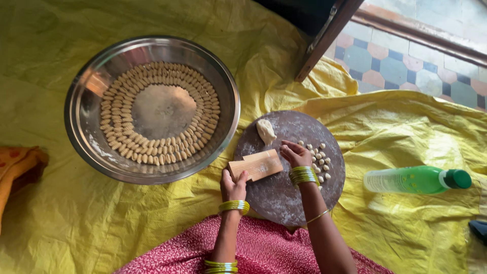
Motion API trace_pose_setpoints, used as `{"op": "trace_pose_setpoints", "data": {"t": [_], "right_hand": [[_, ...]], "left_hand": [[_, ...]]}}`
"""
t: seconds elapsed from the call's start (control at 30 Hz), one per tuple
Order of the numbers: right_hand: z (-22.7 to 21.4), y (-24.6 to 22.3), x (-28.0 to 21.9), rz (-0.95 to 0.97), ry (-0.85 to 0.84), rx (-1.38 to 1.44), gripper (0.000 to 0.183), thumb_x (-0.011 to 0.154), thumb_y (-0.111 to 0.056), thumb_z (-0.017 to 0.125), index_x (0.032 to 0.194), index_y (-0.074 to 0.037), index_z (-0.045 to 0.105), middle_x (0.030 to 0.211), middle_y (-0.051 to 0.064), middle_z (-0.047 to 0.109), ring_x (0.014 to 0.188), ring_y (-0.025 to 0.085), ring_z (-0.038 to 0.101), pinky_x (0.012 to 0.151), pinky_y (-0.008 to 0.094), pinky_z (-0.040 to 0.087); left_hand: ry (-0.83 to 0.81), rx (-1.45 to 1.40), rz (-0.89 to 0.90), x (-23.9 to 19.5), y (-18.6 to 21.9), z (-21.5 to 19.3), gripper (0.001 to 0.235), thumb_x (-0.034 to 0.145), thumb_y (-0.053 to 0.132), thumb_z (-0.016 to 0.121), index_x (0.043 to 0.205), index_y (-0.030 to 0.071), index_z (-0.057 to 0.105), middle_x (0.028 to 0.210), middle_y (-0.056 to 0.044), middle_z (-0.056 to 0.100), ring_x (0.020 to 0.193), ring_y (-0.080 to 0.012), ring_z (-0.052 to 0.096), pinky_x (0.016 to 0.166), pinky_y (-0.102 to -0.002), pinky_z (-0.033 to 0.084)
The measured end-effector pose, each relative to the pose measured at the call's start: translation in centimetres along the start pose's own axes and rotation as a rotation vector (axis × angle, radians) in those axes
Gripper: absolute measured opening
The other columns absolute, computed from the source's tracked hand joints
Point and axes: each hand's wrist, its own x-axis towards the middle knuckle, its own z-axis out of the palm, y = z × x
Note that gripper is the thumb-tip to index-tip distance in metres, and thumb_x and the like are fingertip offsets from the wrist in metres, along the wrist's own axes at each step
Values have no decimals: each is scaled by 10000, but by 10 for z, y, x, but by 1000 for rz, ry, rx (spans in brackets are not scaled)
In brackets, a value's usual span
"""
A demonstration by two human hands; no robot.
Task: The person rolls small dough balls between the palms and presses them with a ridged wooden board to create textured shapes, then places the finished pieces into a metal tray. The process is repeated continuously.
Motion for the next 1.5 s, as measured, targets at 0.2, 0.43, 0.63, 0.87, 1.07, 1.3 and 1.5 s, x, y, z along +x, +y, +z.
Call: {"op": "trace_pose_setpoints", "data": {"t": [0.2, 0.43, 0.63, 0.87, 1.07, 1.3, 1.5], "right_hand": [[3, -1, -40, 245, 2, 273, 409, 926, 13, 642, 1335, 12, 618, 1180, 183, 714, 981, 182, 719, 847, 265, 615], [10, -19, -55, 306, -11, 428, 358, 987, -1, 598, 1336, 80, 598, 1253, 200, 709, 978, 170, 723, 857, 243, 629], [8, -6, -54, 328, -61, 371, 352, 1013, -33, 557, 1357, 27, 597, 1163, 114, 729, 875, 122, 705, 764, 248, 623], [1, 31, -43, 262, -61, 326, 289, 1031, -12, 582, 1314, 32, 620, 1061, 94, 723, 803, 114, 683, 699, 250, 605], [22, -7, -55, 335, -123, 462, 430, 958, 50, 503, 1385, 67, 549, 1258, 214, 691, 1007, 206, 728, 880, 287, 633], [37, -38, -70, 308, -165, 505, 450, 1031, -131, 496, 1448, 39, 498, 1318, 227, 643, 1102, 237, 691, 954, 315, 613], [29, -28, -66, 313, -96, 427, 407, 981, 10, 561, 1385, 60, 561, 1271, 201, 688, 1110, 215, 724, 956, 272, 620]], "left_hand": [[-26, -162, -75, 3, -6, 2, 320, 921, 302, 727, 998, -8, 735, 890, -145, 748, 684, -176, 634, 619, -332, 503], [-45, -144, -96, -4, 3, -2, 331, 956, 334, 659, 1004, 24, 764, 867, -113, 772, 671, -150, 643, 622, -293, 514], [-44, -157, -62, -4, 10, 0, 311, 963, 327, 628, 969, 42, 752, 861, -94, 769, 680, -133, 670, 620, -279, 535], [-16, -67, -66, -2, 0, 1, 386, 1010, 334, 629, 866, -6, 740, 775, -116, 728, 628, -140, 582, 577, -297, 457], [-20, -129, -87, -1, 0, 3, 340, 984, 330, 622, 966, 16, 752, 844, -83, 763, 672, -120, 647, 602, -278, 505], [-27, -134, -65, -2, 2, 3, 343, 989, 313, 628, 1015, -8, 749, 889, -86, 765, 718, -119, 658, 624, -277, 513], [-26, -88, -71, -3, 6, 2, 340, 993, 319, 621, 999, 2, 744, 843, -85, 747, 659, -121, 598, 597, -282, 478]]}}
